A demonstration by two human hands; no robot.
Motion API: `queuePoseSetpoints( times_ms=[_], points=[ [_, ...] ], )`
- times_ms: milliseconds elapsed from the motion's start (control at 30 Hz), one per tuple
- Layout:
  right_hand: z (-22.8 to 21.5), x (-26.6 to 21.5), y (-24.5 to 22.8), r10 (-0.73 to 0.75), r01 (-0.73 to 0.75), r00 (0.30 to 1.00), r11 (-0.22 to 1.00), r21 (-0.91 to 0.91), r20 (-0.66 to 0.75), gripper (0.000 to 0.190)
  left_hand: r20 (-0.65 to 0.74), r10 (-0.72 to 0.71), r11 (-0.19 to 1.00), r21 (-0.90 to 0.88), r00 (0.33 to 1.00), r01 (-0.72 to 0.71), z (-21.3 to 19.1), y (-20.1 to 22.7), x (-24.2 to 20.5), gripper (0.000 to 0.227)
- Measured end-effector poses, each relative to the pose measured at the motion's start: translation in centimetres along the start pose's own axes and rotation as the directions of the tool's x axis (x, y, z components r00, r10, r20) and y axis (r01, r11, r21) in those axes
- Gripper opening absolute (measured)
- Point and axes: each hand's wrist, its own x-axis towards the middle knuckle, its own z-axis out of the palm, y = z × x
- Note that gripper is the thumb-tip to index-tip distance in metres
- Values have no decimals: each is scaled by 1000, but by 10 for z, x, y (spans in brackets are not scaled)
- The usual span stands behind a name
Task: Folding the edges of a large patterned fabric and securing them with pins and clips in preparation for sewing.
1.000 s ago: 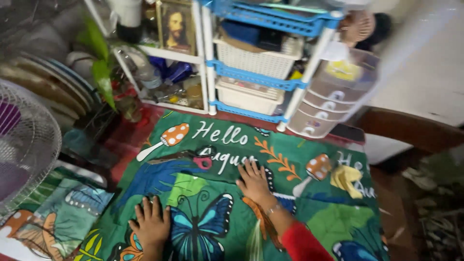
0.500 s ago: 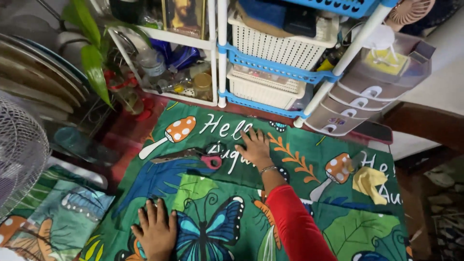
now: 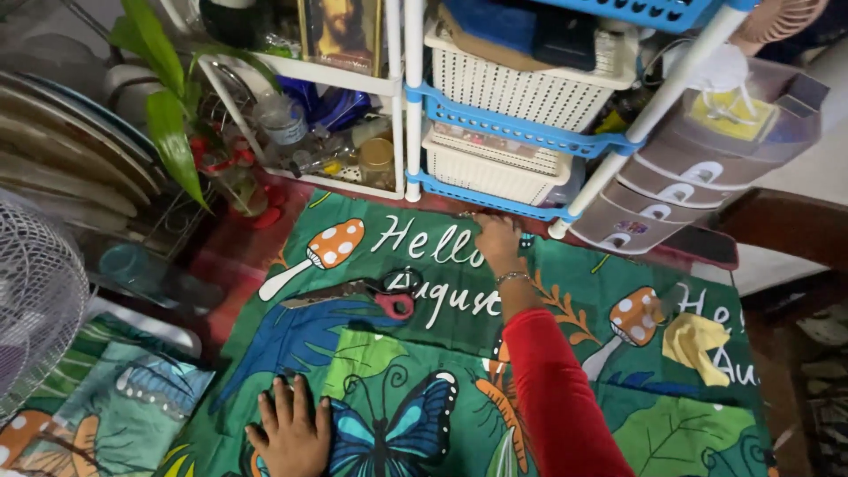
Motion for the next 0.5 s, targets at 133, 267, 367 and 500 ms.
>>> queuePoseSetpoints(
  times_ms=[133,267,367,500],
  points=[
    [9,9,1,-65,67,997,995,-70,35,59,198,-35,995,-82,980,52,5,-3,-2,73],
    [13,18,-2,-211,199,974,970,-138,-80,49,332,-64,992,-85,941,98,9,-4,-2,75],
    [5,18,-14,-311,302,927,950,-74,-207,63,257,-55,994,-75,965,76,5,-2,-2,73],
    [-5,21,-24,-476,448,788,879,-167,-392,47,64,5,999,-43,998,-2,-2,0,2,70]
  ],
)
